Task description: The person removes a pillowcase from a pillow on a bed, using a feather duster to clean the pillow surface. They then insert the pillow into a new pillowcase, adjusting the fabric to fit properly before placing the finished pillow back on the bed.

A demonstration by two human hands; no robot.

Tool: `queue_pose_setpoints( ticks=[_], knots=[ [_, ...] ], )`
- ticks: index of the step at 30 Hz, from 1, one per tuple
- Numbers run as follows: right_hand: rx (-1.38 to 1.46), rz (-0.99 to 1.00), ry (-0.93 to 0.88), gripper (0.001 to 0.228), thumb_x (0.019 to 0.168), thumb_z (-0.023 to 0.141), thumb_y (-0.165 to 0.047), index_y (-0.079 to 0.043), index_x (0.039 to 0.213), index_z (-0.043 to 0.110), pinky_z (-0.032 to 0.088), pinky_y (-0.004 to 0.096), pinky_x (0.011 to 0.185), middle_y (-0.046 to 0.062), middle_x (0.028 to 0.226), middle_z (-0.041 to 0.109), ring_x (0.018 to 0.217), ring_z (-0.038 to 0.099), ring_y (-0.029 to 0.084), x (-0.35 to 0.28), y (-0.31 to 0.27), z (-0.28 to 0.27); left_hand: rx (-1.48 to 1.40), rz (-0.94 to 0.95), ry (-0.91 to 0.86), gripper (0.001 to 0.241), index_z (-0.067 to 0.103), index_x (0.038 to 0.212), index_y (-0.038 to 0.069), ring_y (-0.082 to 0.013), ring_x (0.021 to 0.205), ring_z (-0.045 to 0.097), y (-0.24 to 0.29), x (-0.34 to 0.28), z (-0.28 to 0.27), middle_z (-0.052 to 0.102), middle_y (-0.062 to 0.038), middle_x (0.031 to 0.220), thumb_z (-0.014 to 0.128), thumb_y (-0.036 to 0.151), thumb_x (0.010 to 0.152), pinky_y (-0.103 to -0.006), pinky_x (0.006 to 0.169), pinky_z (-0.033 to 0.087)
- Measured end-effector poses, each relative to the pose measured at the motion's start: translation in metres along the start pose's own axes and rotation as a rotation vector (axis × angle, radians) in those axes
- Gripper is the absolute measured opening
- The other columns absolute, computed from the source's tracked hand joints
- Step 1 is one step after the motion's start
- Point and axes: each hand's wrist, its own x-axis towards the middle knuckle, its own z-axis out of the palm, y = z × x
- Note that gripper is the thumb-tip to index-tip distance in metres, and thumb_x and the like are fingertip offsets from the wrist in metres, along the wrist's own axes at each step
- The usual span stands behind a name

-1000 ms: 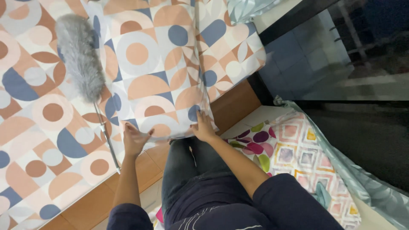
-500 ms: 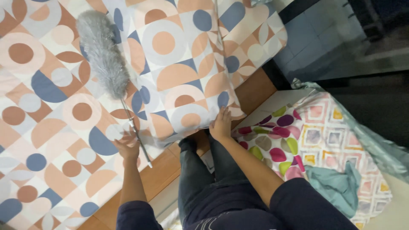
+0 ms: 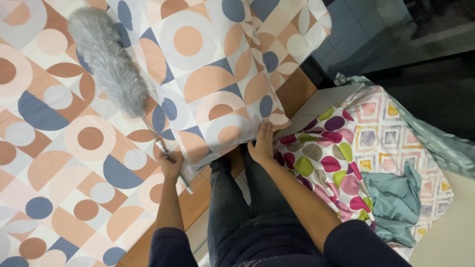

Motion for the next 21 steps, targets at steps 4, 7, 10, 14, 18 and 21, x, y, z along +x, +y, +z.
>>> queue_pose_setpoints(
  ticks=[4, 7, 10, 14, 18, 21],
  knots=[
    [-0.029, -0.026, 0.048, 0.105, 0.087, 0.074, -0.021, 0.006, 0.160, 0.003, 0.015, 0.054, 0.124, 0.034, 0.164, 0.005, 0.152, 0.005, 0.052, -0.009, 0.000, 0.015, -0.033, -0.276, -0.439, 0.028, 0.065, 0.098, 0.000, -0.0192, 0.068, 0.064, -0.003, 0.002, 0.020, 0.067, -0.010, 0.077, 0.058, 0.027, 0.097, -0.0344, 0.064, 0.049],
    [0.099, -0.052, 0.124, 0.094, 0.087, 0.075, -0.022, 0.005, 0.157, 0.017, 0.021, 0.054, 0.123, 0.038, 0.164, 0.008, 0.153, 0.011, 0.054, -0.013, 0.013, 0.044, -0.198, -0.442, -0.162, 0.033, 0.059, 0.090, 0.001, -0.0221, 0.063, 0.058, 0.055, -0.021, 0.010, 0.058, -0.010, 0.069, 0.053, 0.029, 0.107, -0.0375, 0.059, 0.046],
    [0.206, -0.155, 0.184, 0.090, 0.087, 0.074, -0.019, 0.004, 0.158, 0.024, 0.020, 0.055, 0.119, 0.036, 0.161, 0.017, 0.149, 0.016, 0.054, -0.037, -0.024, 0.036, -0.052, -0.043, 0.251, 0.040, 0.064, 0.089, 0.000, -0.0211, 0.070, 0.063, 0.117, -0.044, -0.013, 0.065, -0.011, 0.078, 0.057, 0.033, 0.109, -0.0344, 0.066, 0.048],
    [0.290, -0.378, 0.283, 0.075, 0.091, 0.071, -0.015, -0.002, 0.155, 0.034, 0.027, 0.053, 0.123, 0.026, 0.158, 0.038, 0.150, 0.033, 0.046, -0.062, -0.092, 0.006, -0.083, -0.017, 0.276, 0.035, 0.062, 0.093, 0.000, -0.0215, 0.066, 0.061, 0.218, -0.076, -0.048, 0.066, -0.012, 0.078, 0.050, 0.028, 0.111, -0.0349, 0.062, 0.046],
    [0.847, -0.542, 0.034, 0.055, 0.106, 0.058, -0.009, -0.003, 0.156, 0.037, 0.037, 0.043, 0.120, 0.021, 0.156, 0.046, 0.147, 0.045, 0.033, -0.054, -0.153, -0.031, -0.295, 0.170, 0.097, 0.023, 0.058, 0.105, -0.001, -0.0142, 0.071, 0.057, 0.274, -0.100, -0.037, 0.062, -0.008, 0.081, 0.047, 0.018, 0.110, -0.0298, 0.064, 0.046],
    [1.215, -0.534, -0.115, 0.055, 0.107, 0.052, -0.012, -0.008, 0.156, 0.029, 0.046, 0.035, 0.105, 0.017, 0.151, 0.047, 0.129, 0.056, 0.025, -0.040, -0.195, -0.085, -0.432, 0.283, -0.114, 0.023, 0.058, 0.110, -0.002, -0.0123, 0.076, 0.055, 0.301, -0.123, -0.007, 0.060, -0.006, 0.084, 0.044, 0.017, 0.111, -0.0295, 0.067, 0.046]
  ],
)
